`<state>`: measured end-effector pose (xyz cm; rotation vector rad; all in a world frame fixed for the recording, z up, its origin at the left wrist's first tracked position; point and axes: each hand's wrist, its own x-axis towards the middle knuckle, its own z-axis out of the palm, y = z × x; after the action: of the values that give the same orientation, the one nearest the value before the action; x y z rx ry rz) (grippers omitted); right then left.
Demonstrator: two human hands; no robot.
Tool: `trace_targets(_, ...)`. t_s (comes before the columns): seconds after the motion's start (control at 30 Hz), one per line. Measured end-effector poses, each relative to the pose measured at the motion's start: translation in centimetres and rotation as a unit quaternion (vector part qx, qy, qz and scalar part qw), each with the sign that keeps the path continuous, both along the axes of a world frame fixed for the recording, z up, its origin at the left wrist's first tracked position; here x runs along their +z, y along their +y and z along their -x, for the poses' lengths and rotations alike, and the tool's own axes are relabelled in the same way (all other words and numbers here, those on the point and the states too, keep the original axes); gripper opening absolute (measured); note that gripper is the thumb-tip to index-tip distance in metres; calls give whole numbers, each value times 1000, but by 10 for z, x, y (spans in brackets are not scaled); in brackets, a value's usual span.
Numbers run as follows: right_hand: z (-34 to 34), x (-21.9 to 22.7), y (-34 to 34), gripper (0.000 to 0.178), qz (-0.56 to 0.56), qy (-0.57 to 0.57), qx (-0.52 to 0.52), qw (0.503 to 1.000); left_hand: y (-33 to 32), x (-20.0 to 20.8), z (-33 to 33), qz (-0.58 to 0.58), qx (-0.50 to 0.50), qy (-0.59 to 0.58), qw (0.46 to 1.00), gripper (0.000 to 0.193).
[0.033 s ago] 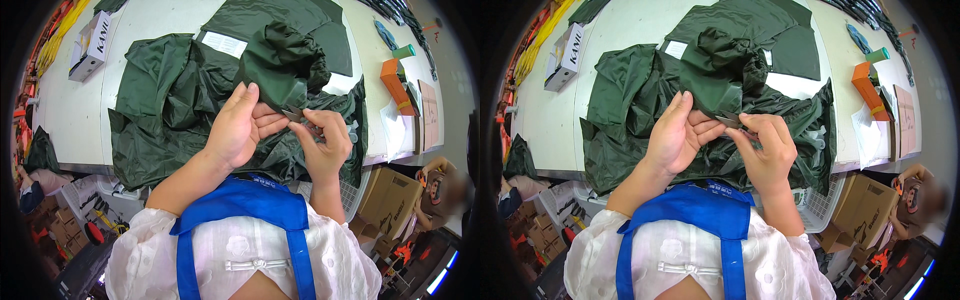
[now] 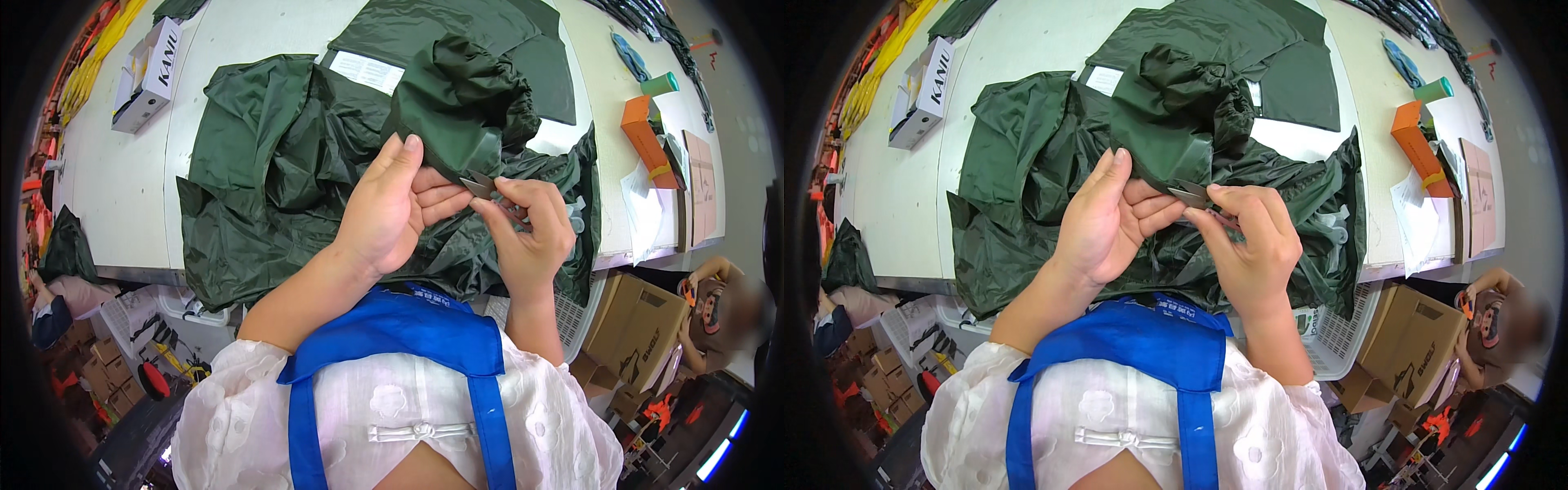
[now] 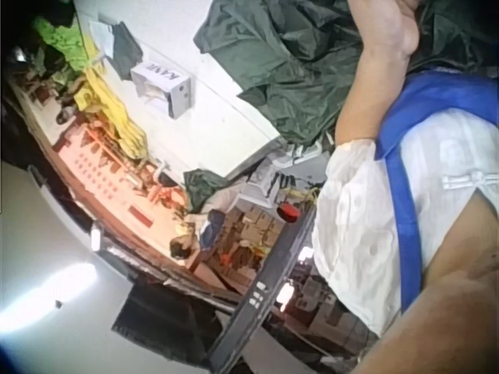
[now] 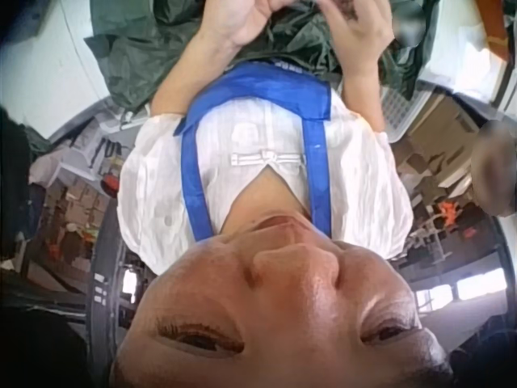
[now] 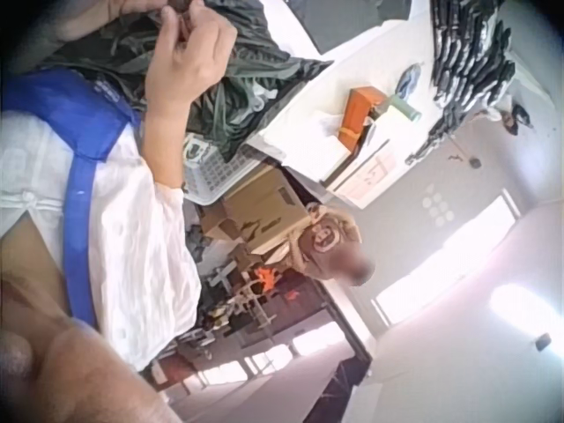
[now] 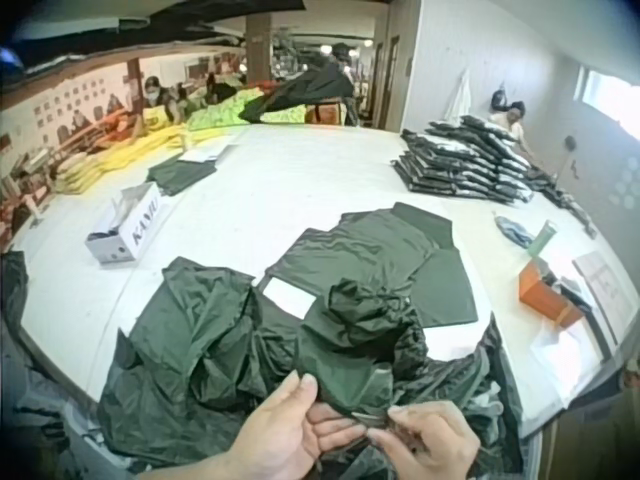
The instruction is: The person folds a dark green jacket on a white table, smoothing and aligning the fabric, then places it into a white plastic basket. The person repeats the process with another jacket, unfolding, smoothing, and folding it before stacking it with the first.
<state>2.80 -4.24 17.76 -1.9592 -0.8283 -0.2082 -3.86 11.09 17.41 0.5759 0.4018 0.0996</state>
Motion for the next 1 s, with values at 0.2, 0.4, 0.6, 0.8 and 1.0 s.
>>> trace_targets(0.2, -7, -9, 1, 20, -21, -39, 14, 999, 1, -1, 1, -9, -4, 9, 1000, 36)
trace_targets(0.4, -14, -23, -6, 28, -287, 274, 119, 910, 1, -1, 1, 7, -14, 9, 1000, 33)
trace_targets(0.6, -6, -12, -1, 43, -107, 65, 59, 990, 1, -2, 1, 16, -11, -1, 1000, 35)
trace_targets(0.8, -22, -7, 4, 26, -101, -4, 87, 991, -1, 0, -3, -59, -13, 11, 998, 33)
trace_targets(1.0, -82, -23, -32, 11, -459, 344, 139, 807, 18, -14, 4, 75, -44, -66, 994, 33)
